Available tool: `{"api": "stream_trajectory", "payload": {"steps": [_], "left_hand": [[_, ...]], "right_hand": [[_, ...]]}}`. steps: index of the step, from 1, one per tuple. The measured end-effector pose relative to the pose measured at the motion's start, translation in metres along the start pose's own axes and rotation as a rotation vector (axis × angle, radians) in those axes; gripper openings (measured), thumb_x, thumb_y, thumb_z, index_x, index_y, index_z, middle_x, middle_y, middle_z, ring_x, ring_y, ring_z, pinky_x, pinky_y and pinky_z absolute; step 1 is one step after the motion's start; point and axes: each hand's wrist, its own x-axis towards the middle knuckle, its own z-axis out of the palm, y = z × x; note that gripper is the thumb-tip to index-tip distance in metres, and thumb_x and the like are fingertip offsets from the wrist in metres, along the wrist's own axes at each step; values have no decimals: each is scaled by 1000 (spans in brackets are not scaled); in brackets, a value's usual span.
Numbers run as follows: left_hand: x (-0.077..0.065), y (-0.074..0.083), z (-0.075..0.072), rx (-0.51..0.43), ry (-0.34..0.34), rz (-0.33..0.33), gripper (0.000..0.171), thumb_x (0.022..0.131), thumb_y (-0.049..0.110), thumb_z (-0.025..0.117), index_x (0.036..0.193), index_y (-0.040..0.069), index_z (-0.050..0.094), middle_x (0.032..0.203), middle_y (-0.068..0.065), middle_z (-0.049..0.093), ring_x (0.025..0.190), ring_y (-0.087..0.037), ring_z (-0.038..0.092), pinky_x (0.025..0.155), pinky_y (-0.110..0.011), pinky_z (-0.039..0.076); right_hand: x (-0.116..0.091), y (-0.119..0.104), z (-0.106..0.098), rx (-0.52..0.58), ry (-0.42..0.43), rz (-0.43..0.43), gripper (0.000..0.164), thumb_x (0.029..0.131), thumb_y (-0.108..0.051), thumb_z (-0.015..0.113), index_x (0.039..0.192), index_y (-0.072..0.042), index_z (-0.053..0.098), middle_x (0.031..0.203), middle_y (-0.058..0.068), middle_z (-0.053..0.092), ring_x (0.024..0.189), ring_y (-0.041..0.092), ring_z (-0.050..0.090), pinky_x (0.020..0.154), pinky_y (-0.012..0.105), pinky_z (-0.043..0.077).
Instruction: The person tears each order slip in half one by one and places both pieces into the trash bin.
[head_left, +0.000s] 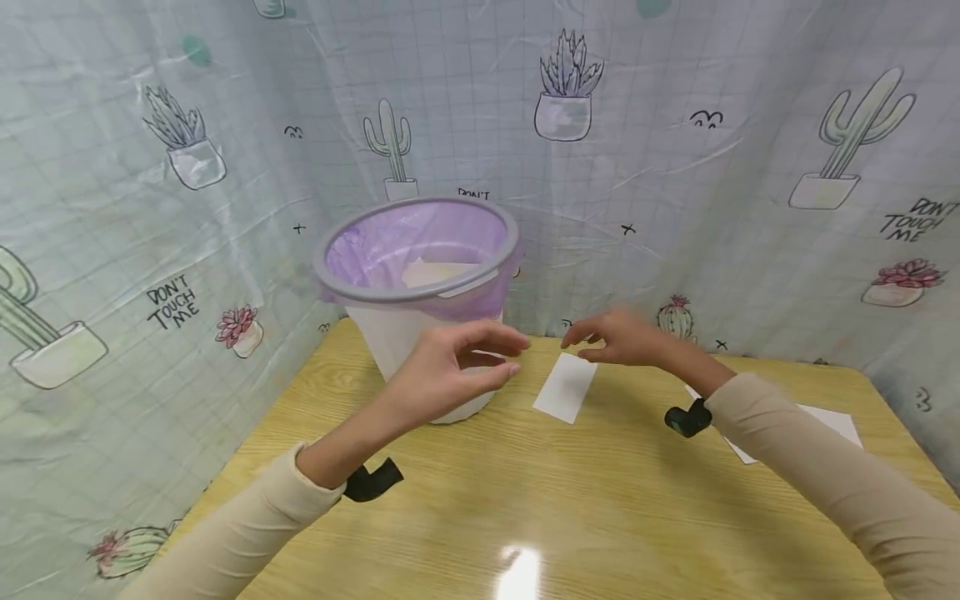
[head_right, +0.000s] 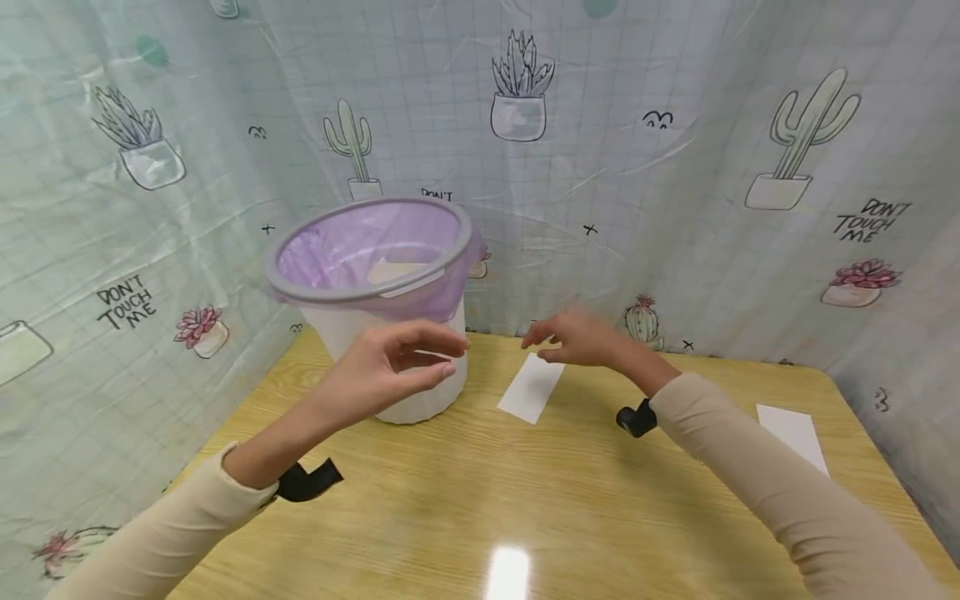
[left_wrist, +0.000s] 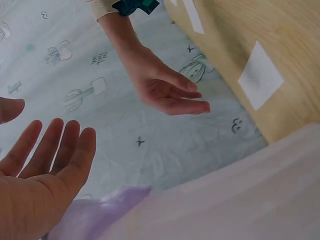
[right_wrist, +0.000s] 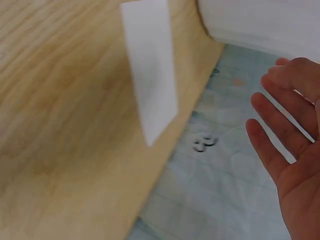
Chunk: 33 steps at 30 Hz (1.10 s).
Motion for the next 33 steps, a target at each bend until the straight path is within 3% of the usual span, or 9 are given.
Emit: {"api": "stream_trajectory", "payload": {"steps": [5,10,13,16,21,25,29,33], "left_hand": [[1,-30,18,-10,-8,-28,24,87,12,70,110,9,67,108,0,67,100,-13,65,84,-28,53],[6,-62,43,-58,-4,-80,24,87,14,70,111,11,67,111,0,65,102,-17,64,82,-27,54],[13,-83,59,-98,10,-116,25,87,16,70,112,13,66,114,-1,64,103,-18,64,81,-28,54],[19,-104,74,-83,30,-170,26,87,18,70,112,14,66,116,0,64,104,-21,64,83,-29,53],[28,-135,89,28,4,-290,34,85,22,72,118,13,64,119,2,63,108,-22,61,85,-28,52],[36,-155,96,108,-49,-348,45,82,20,75,123,8,61,123,-5,61,111,-29,59,87,-32,51],[43,-171,103,242,-108,-366,51,80,24,78,125,8,60,126,-5,61,114,-28,57,91,-32,48],[50,-182,110,383,-191,-379,58,79,35,77,129,13,57,129,-3,58,118,-23,53,95,-31,45]], "right_hand": [[-9,19,30,-39,-28,-12,30,88,-9,65,118,-12,65,119,4,65,105,22,62,83,39,53],[-13,28,54,43,-94,27,39,87,-3,62,125,-11,61,128,5,60,118,24,55,94,45,45],[-19,32,65,33,-127,80,38,88,-5,63,125,-13,62,124,3,61,112,22,58,91,43,47],[-24,36,73,-47,-113,82,31,87,-10,68,118,-11,65,115,5,64,99,22,60,84,39,49],[-35,33,80,-162,-37,137,26,87,-23,70,109,-9,68,103,5,60,88,19,58,76,36,50],[-45,31,76,-172,-7,179,29,89,-27,67,112,-9,67,110,6,61,100,23,58,84,41,50],[-52,33,70,-145,-58,176,38,89,-24,68,122,-6,61,124,12,57,116,32,51,93,49,44],[-58,37,71,-146,-127,188,45,88,-25,68,128,-6,57,131,15,53,122,35,47,97,52,41]]}}
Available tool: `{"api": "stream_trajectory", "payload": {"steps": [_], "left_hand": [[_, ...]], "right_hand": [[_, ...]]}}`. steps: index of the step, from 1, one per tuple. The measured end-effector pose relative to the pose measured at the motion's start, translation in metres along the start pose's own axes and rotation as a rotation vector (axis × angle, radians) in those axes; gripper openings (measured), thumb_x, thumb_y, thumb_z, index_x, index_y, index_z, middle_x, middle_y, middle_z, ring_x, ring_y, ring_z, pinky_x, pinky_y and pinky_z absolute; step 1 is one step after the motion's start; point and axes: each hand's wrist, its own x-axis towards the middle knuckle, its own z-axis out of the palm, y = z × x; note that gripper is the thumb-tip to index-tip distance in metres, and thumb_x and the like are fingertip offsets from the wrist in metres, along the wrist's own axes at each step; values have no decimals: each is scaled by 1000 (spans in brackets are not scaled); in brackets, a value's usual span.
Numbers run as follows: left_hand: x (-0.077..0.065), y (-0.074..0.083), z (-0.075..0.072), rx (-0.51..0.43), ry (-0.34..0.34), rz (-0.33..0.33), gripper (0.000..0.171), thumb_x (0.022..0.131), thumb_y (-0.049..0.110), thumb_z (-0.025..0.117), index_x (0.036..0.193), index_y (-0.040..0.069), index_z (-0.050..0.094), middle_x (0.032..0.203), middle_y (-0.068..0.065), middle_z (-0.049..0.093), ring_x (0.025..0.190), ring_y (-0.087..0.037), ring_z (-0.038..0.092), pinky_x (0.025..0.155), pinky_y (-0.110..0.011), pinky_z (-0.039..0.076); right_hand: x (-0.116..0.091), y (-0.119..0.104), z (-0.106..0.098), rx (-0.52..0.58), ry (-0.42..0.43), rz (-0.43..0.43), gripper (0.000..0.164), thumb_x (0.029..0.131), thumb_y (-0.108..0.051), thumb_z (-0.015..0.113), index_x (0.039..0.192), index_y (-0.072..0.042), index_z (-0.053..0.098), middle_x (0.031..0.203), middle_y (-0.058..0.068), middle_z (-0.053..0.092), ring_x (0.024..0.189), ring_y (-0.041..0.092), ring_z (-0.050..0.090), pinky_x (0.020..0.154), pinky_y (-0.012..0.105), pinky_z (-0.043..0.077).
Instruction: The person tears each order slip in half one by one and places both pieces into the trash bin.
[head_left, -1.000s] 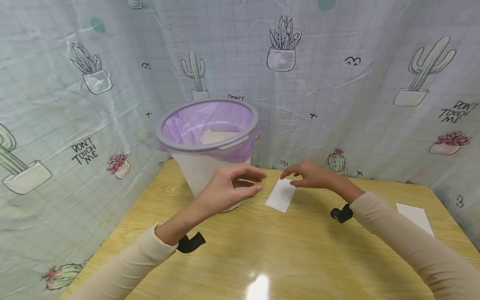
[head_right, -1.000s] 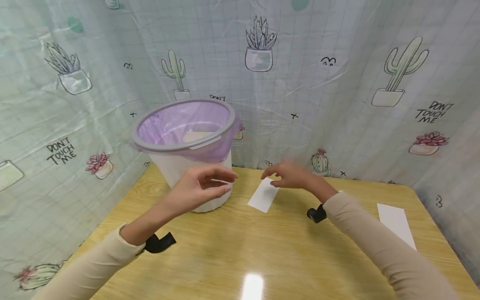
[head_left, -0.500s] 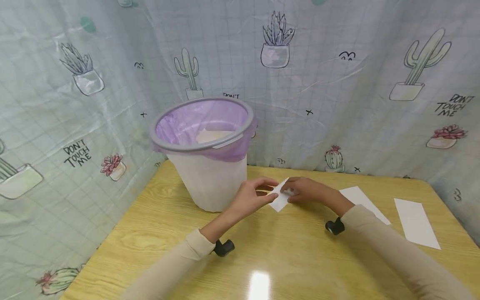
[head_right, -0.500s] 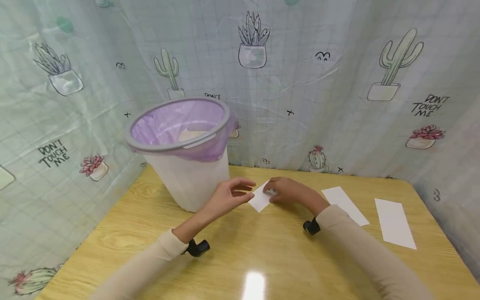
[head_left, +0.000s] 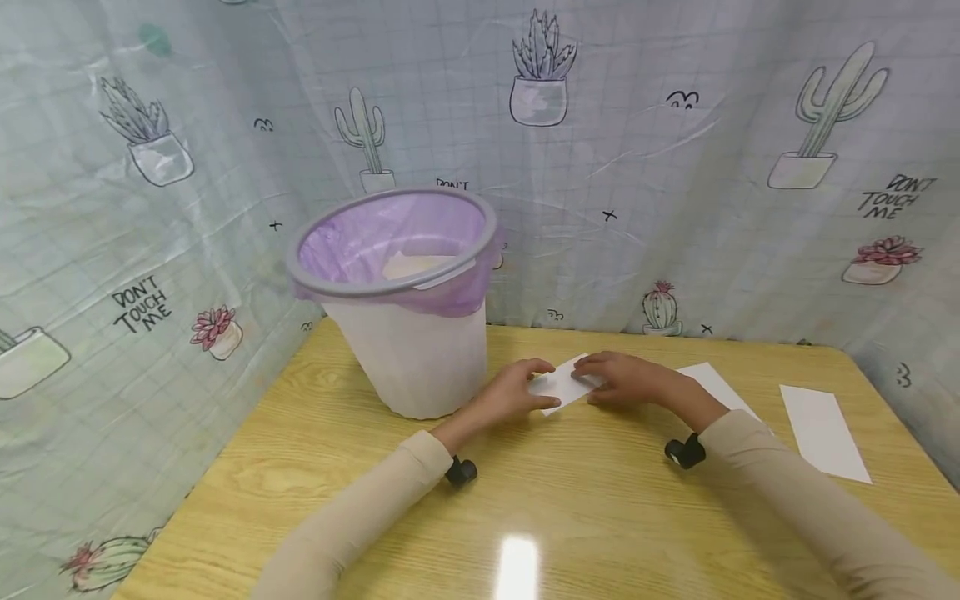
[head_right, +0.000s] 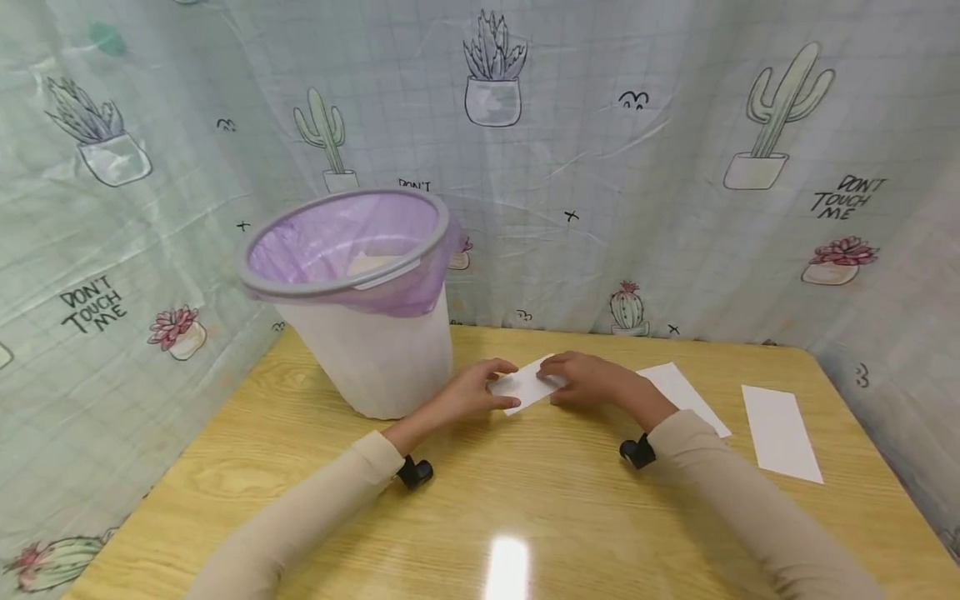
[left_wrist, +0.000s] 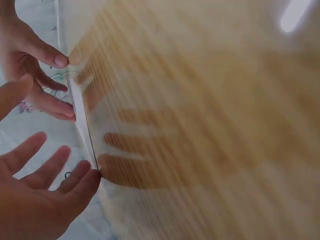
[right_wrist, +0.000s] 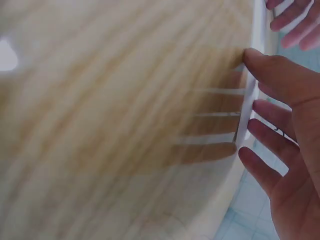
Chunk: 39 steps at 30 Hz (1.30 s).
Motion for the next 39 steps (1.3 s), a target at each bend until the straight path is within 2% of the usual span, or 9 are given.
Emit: {"api": "stream_trajectory", "payload": {"steps": [4,7,13,23,31,36,39], "left_hand": [[9,-2,6,98,-51,-5,65,77,39,78,132,14,53,129,-6,56,120,-23,50,98,-33,41],[13,-3,9,174,-77,15,66,75,37,80,131,15,53,126,-5,55,119,-23,46,98,-34,39],[14,-1,8,277,-130,53,58,76,36,80,125,14,58,126,-1,53,118,-22,44,99,-33,38],[19,9,3,334,-178,58,45,77,35,79,115,14,65,123,-2,54,116,-23,48,99,-31,40],[26,11,0,387,-175,86,35,78,27,79,108,12,69,112,-1,62,107,-17,56,94,-27,44],[28,12,0,375,-167,61,29,79,21,76,106,13,68,107,0,63,101,-15,56,88,-27,46],[28,11,0,364,-152,54,25,81,19,74,104,14,68,104,2,65,96,-14,56,84,-28,46]], "right_hand": [[-4,-1,5,-52,35,-5,41,88,-27,68,123,-7,60,122,11,56,113,30,52,94,46,45],[-9,-5,6,-88,77,-4,38,87,-28,69,118,-8,63,115,9,57,106,26,54,90,42,47],[-13,-8,6,-48,91,-6,40,83,-31,73,115,-7,64,116,8,59,107,24,54,89,40,47],[-11,-12,0,-6,52,18,39,81,-32,75,113,-11,66,115,5,62,106,23,57,86,40,48],[-12,-16,0,-19,79,-10,29,82,-27,74,108,-13,69,110,2,65,99,19,59,81,37,49],[-11,-16,2,-46,109,-24,26,83,-25,73,105,-13,70,105,1,67,93,17,61,79,36,49],[-10,-15,2,-48,107,-8,28,82,-29,74,105,-13,71,103,0,68,89,15,61,76,34,49]]}}
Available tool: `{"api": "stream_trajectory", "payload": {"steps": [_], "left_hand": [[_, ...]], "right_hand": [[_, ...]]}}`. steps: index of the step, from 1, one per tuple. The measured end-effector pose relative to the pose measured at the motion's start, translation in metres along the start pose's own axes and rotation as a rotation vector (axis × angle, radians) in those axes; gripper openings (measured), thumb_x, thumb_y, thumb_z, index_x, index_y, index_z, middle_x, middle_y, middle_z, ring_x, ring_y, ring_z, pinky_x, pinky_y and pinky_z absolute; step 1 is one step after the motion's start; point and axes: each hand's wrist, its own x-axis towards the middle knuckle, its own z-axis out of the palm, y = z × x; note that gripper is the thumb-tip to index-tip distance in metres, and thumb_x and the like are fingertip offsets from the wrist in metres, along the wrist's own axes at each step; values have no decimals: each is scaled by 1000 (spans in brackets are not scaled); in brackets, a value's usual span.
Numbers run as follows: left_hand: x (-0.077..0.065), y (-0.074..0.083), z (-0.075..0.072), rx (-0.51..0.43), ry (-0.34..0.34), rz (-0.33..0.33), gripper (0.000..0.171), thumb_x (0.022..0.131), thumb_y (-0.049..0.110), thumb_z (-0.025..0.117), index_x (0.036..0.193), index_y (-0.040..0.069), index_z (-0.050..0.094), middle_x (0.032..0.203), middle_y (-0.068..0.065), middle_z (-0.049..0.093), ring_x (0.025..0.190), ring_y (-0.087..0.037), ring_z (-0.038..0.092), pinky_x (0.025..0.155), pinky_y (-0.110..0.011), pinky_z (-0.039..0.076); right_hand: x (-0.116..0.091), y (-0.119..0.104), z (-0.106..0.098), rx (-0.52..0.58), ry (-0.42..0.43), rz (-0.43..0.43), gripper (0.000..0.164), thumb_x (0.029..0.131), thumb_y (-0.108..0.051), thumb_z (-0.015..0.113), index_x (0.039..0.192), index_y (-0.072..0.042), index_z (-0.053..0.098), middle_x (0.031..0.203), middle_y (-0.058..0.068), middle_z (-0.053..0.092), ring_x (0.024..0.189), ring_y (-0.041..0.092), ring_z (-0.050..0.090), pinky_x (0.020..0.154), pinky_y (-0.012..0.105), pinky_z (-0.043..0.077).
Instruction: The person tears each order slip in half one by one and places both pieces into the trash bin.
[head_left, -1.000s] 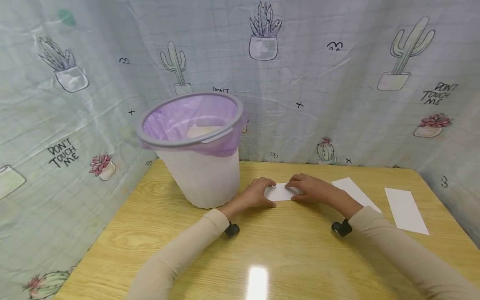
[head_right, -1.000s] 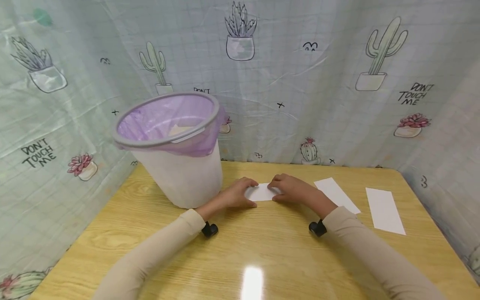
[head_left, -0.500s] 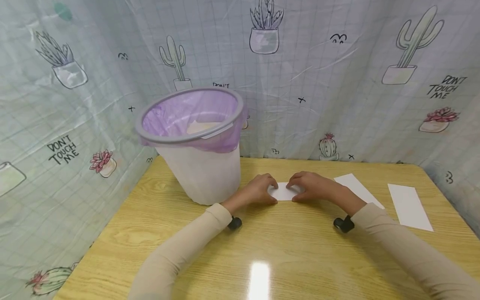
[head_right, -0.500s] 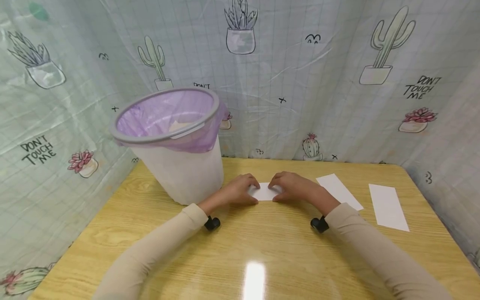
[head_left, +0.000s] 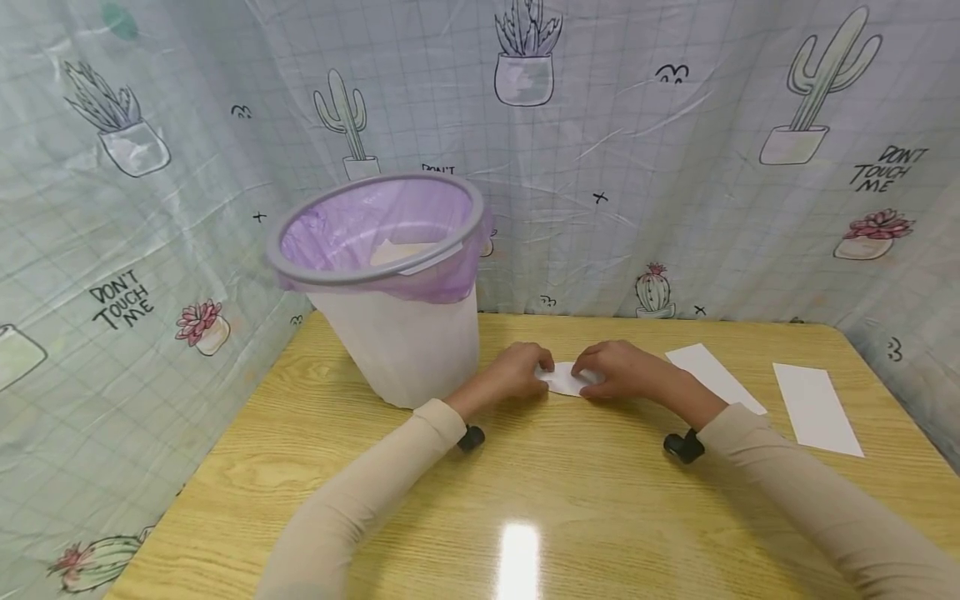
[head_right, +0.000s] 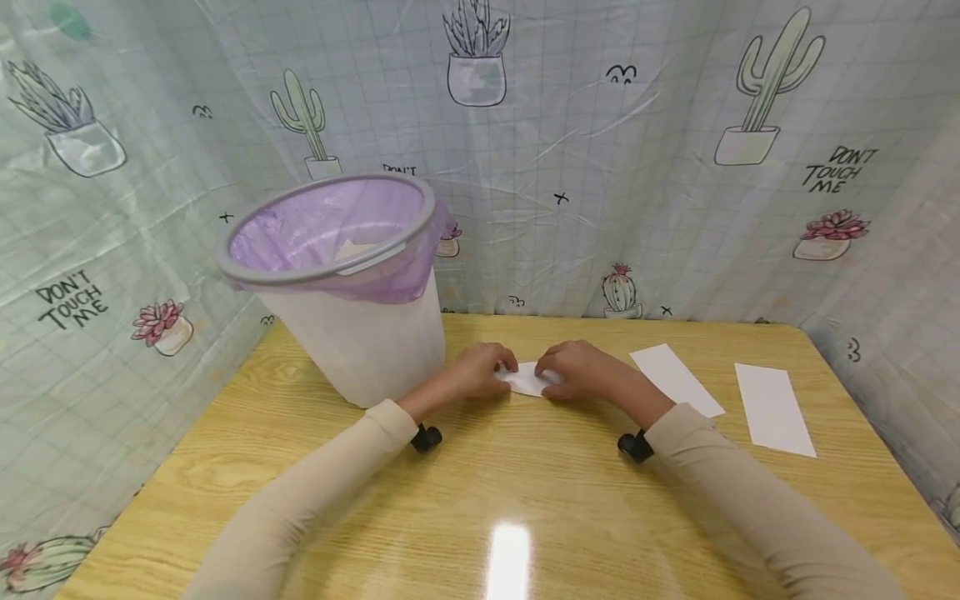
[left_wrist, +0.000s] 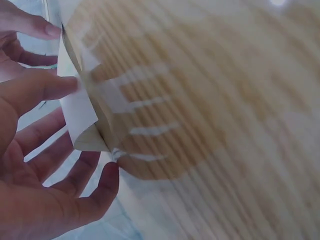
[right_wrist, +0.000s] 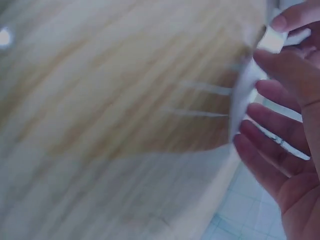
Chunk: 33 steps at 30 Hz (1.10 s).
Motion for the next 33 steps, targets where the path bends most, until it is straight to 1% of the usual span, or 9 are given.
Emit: {"api": "stream_trajectory", "payload": {"steps": [4,11,13,17,22,26,28,32,33], "left_hand": [[1,-2,-1,-35,5,0,20,85,23,71,104,18,68,102,5,66,88,-10,55,77,-25,45],[2,-1,-2,-111,-29,12,25,88,33,68,112,23,66,108,6,67,93,-8,59,76,-22,47],[1,0,-1,-147,-33,13,26,88,36,68,112,25,66,108,4,67,94,-9,61,77,-23,48],[-1,3,-2,-245,-17,26,25,89,40,65,110,28,67,110,4,67,96,-10,63,76,-24,50],[-1,6,-5,-285,61,63,30,97,38,52,115,21,69,115,7,66,105,-10,61,86,-28,49],[-3,9,-9,-395,151,97,32,99,33,49,115,14,68,113,0,67,98,-12,64,82,-29,51],[-5,12,-13,-476,210,113,28,98,32,51,110,15,70,110,0,68,94,-9,64,80,-29,51],[-9,20,-18,-585,362,128,23,94,32,58,106,17,72,106,4,69,94,-4,62,82,-27,51],[-10,22,-19,-608,392,125,22,94,32,60,106,18,72,106,6,69,96,-4,62,82,-27,51]], "right_hand": [[2,1,-1,16,-31,33,35,81,-36,74,108,-14,69,102,-3,67,83,10,58,71,28,47],[0,3,-4,13,-8,-27,18,91,-15,63,108,-12,69,98,-3,69,81,9,62,71,29,51],[0,3,-5,25,-2,-23,18,92,-15,61,107,-14,70,99,-4,69,84,7,63,74,29,52],[-2,2,-9,44,33,-27,15,95,-20,58,101,-17,72,91,-7,69,74,2,58,69,26,49],[-6,-2,-20,47,166,-3,16,94,-24,61,96,-14,74,86,-7,70,71,3,60,66,27,51],[-11,-5,-29,83,293,45,17,93,-22,62,103,-13,72,94,-6,70,72,5,62,66,28,51],[-13,-7,-34,105,346,58,18,93,-22,62,106,-13,70,95,-5,70,63,3,57,62,27,49],[-16,-11,-42,155,424,87,20,93,-24,62,111,-17,67,70,-8,64,46,2,37,53,25,40],[-16,-12,-44,173,439,90,20,93,-24,62,112,-18,67,70,-8,64,45,2,36,52,25,40]]}}
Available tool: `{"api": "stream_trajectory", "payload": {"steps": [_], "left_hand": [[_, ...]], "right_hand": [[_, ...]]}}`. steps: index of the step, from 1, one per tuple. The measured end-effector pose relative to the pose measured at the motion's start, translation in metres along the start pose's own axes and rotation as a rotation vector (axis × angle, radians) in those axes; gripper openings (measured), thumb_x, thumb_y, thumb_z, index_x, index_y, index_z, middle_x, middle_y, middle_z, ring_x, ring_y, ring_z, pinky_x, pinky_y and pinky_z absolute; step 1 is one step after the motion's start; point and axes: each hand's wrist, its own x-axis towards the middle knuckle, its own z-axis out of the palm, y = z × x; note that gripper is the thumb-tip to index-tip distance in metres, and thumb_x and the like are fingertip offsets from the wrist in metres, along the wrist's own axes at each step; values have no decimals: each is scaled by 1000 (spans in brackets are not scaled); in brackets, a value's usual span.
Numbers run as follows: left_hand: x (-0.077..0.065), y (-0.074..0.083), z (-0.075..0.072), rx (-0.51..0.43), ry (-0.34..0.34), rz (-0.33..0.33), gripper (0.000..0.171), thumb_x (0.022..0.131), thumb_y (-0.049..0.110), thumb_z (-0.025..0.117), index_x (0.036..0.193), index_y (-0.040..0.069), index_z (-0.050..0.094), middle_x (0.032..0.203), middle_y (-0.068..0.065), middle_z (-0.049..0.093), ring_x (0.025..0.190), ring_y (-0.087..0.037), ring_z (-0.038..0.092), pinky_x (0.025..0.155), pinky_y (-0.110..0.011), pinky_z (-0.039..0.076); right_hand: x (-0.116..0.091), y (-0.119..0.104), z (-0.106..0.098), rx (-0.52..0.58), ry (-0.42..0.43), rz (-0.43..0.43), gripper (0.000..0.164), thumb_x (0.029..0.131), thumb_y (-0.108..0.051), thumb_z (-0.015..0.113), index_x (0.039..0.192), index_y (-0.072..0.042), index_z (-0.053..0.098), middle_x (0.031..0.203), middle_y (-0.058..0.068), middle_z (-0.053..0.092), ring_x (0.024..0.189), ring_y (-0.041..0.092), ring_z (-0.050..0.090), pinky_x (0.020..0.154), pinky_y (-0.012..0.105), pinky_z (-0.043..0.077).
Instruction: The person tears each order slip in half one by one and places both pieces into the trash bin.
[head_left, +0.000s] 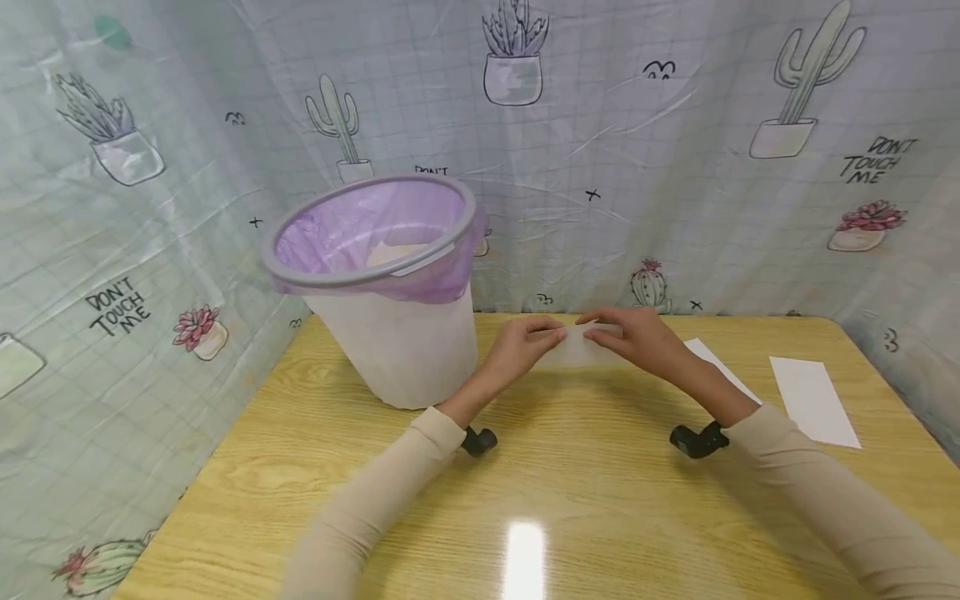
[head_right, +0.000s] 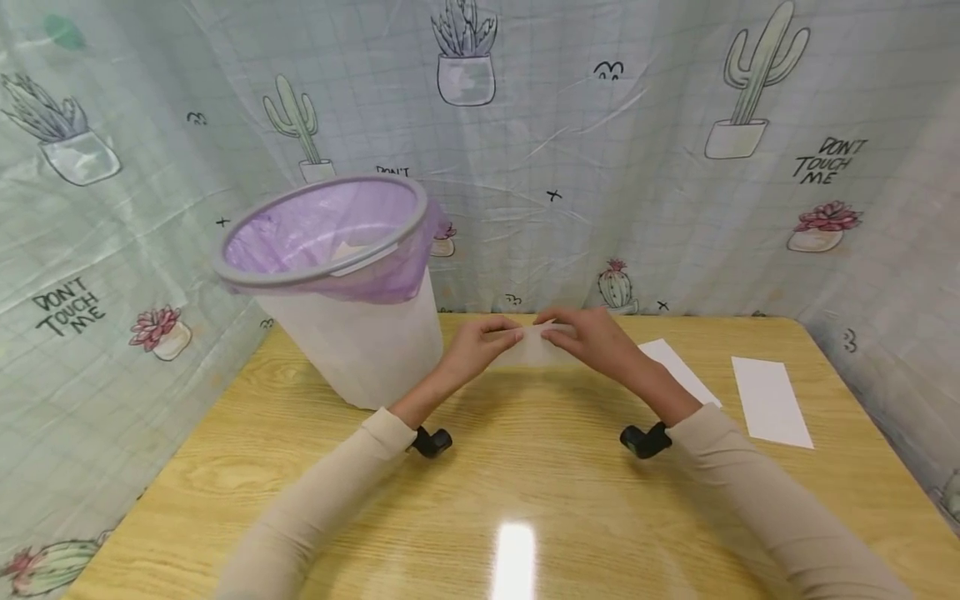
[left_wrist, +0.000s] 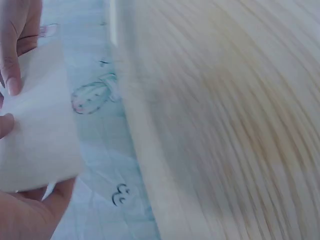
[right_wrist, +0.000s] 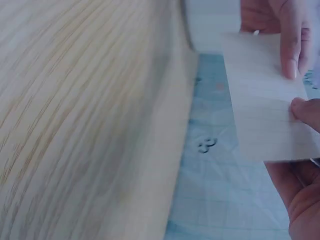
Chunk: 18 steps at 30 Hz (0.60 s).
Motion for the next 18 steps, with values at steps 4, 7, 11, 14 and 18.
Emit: {"api": "stream_trajectory", "payload": {"steps": [4,7,11,14,18], "left_hand": [[-2,6,0,-58,72,16,21,91,32,64,107,21,72,107,8,69,100,-7,62,84,-28,51],[-3,9,1,-87,82,37,20,90,32,65,106,23,72,107,10,69,103,-6,61,86,-28,50],[-4,12,4,-140,109,86,19,90,33,65,103,22,72,103,9,69,100,-5,61,86,-27,50],[-5,14,5,-180,127,117,19,90,32,64,102,20,72,102,8,70,99,-5,62,85,-26,51],[-6,16,6,-196,135,158,19,90,27,64,102,16,73,102,4,70,99,-6,62,86,-25,50]], "right_hand": [[3,-5,-3,48,55,-19,17,92,-23,63,107,-19,69,81,-8,68,48,1,41,54,24,41],[4,-8,-4,50,106,-53,12,91,-21,65,101,-18,71,88,-9,70,50,0,44,55,22,42],[4,-12,-6,37,183,-74,8,87,-18,69,95,-19,73,82,-9,70,48,0,42,52,19,40],[3,-15,-7,47,210,-64,8,86,-17,70,94,-19,73,81,-8,70,49,0,45,53,18,41],[1,-19,-9,67,215,-34,8,86,-18,70,93,-20,73,83,-8,71,59,1,56,57,18,45]]}}
